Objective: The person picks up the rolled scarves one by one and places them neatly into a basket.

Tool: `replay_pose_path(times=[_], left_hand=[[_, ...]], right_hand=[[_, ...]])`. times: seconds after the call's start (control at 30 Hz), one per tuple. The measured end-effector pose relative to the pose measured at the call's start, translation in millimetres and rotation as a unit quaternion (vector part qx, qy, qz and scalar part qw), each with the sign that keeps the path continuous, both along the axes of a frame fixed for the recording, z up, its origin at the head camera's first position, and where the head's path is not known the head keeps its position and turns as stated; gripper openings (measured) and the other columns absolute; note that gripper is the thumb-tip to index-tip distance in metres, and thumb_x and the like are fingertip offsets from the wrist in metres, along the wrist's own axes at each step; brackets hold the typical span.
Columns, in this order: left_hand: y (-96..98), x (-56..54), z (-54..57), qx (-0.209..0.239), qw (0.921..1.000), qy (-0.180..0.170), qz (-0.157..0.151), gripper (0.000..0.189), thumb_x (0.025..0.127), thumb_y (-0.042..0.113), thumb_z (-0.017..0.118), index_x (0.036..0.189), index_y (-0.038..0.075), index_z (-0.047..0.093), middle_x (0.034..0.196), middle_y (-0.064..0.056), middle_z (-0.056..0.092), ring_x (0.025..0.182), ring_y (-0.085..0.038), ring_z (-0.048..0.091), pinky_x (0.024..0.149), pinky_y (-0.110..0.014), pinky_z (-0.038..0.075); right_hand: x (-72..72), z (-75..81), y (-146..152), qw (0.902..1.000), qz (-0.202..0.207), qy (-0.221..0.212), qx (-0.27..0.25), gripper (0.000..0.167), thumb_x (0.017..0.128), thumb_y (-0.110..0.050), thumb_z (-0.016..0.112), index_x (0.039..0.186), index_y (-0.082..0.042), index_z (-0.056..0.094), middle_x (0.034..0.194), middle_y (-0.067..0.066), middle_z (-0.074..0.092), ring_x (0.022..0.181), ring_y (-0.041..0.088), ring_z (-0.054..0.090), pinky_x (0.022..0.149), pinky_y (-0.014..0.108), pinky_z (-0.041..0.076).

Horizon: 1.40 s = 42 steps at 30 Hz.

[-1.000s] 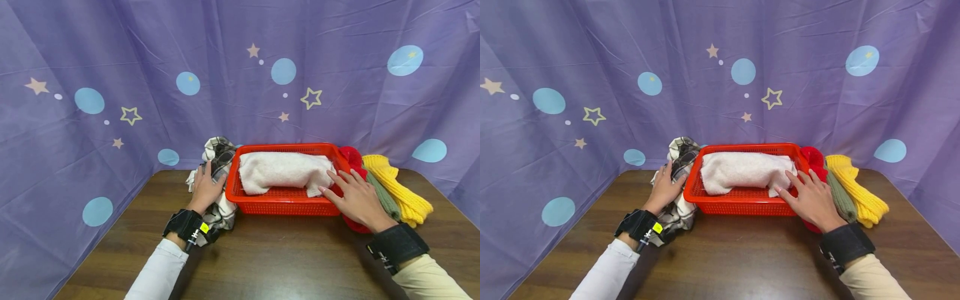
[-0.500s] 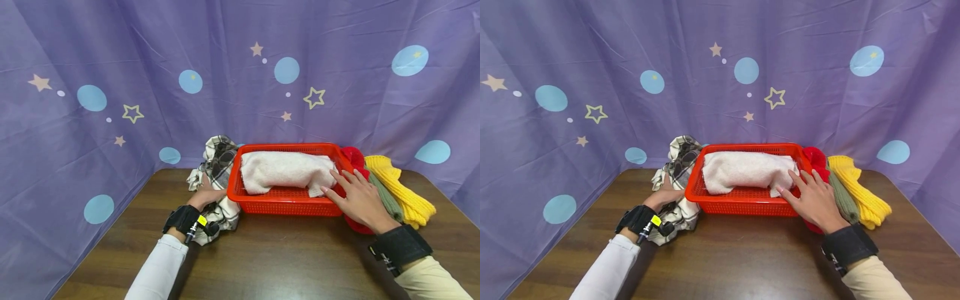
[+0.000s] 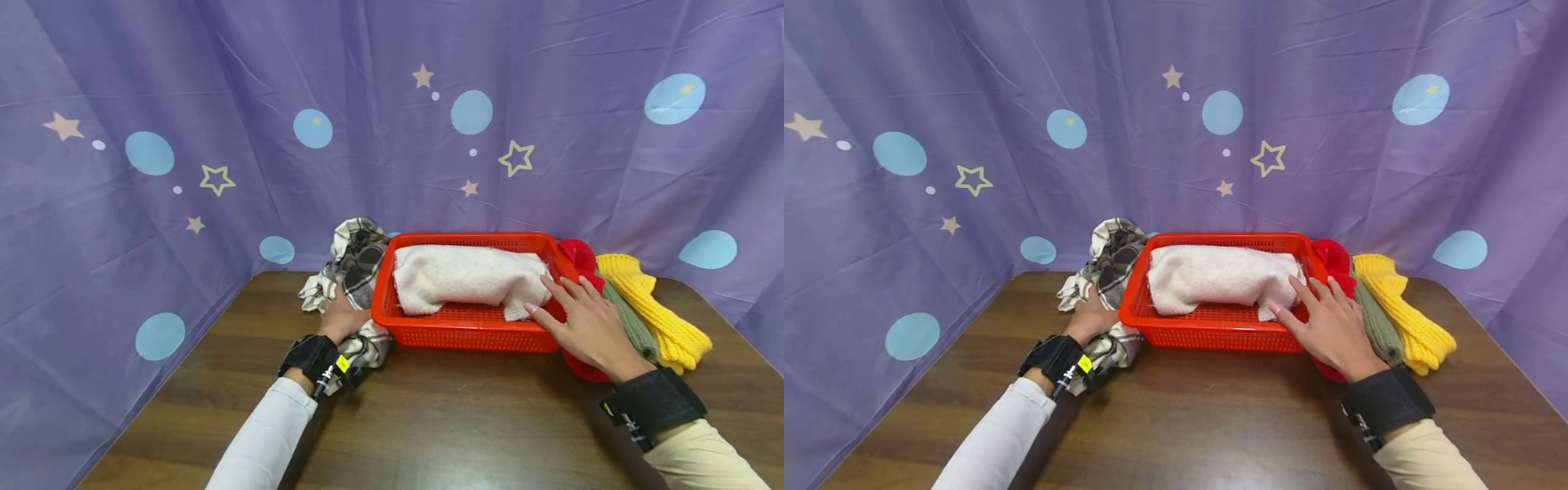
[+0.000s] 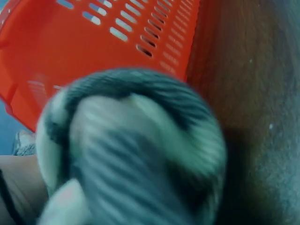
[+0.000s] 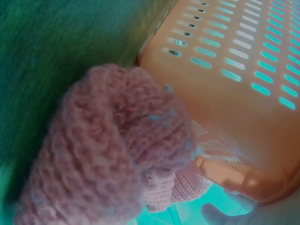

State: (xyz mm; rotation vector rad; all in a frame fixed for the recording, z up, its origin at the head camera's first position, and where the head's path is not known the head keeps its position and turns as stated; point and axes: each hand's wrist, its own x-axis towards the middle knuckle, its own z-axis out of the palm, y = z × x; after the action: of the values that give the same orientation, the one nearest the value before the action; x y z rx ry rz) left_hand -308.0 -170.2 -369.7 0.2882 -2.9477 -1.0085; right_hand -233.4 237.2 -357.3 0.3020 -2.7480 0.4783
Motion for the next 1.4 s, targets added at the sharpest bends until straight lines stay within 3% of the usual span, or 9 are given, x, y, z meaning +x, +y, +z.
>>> replay_pose_path(times=[0.27,0.7,1.07,1.23,1.4], left_hand=[[-12.0,-6.7,-11.8,0.012,0.9982,0.05,0.031,0.087,0.087,0.031,0.071,0.152,-0.006,0.026,0.141,-0.041,0.045,0.13,-0.056,0.045,0.106,-0.058,0.041],[-36.8,-2.6,-12.1,0.034,0.9931,0.082,0.076,0.075,0.088,0.029,0.068,0.144,-0.008,0.035,0.136,-0.043,0.047,0.127,-0.058,0.046,0.103,-0.06,0.043],[-50.1,-2.8,-16.7,0.042,0.9891,0.088,0.11,0.074,0.09,0.03,0.065,0.145,-0.005,0.033,0.139,-0.04,0.046,0.13,-0.056,0.043,0.106,-0.06,0.039],[-45.6,-1.5,-9.7,0.06,0.985,0.111,0.118,0.071,0.092,0.03,0.062,0.15,0.0,0.034,0.146,-0.033,0.044,0.134,-0.053,0.04,0.11,-0.06,0.035],[-48.0,-0.1,9.4,0.062,0.9715,0.193,0.123,0.061,0.092,0.027,0.062,0.144,-0.002,0.044,0.139,-0.031,0.051,0.13,-0.051,0.045,0.107,-0.06,0.035]], right_hand=[[0.4,-0.4,-1,1.0,0.002,0.0,-0.001,0.081,0.096,-0.062,0.052,0.156,-0.009,0.039,0.151,0.031,0.041,0.14,0.057,0.027,0.101,0.079,0.024],[0.2,0.9,1,1.0,-0.001,-0.004,-0.003,0.081,0.096,-0.062,0.052,0.156,-0.009,0.037,0.15,0.031,0.041,0.14,0.058,0.026,0.1,0.079,0.023],[-0.9,0.1,0,1.0,-0.003,-0.007,-0.003,0.081,0.096,-0.062,0.051,0.156,-0.009,0.037,0.149,0.032,0.041,0.139,0.059,0.026,0.101,0.079,0.022],[0.0,1.9,1,0.9998,-0.004,-0.016,-0.009,0.084,0.096,-0.063,0.052,0.157,-0.009,0.035,0.151,0.032,0.039,0.14,0.059,0.024,0.102,0.079,0.02],[1.6,7.0,0,0.9994,-0.003,-0.031,-0.018,0.087,0.095,-0.065,0.052,0.158,-0.009,0.032,0.154,0.032,0.035,0.141,0.058,0.023,0.099,0.08,0.021]])
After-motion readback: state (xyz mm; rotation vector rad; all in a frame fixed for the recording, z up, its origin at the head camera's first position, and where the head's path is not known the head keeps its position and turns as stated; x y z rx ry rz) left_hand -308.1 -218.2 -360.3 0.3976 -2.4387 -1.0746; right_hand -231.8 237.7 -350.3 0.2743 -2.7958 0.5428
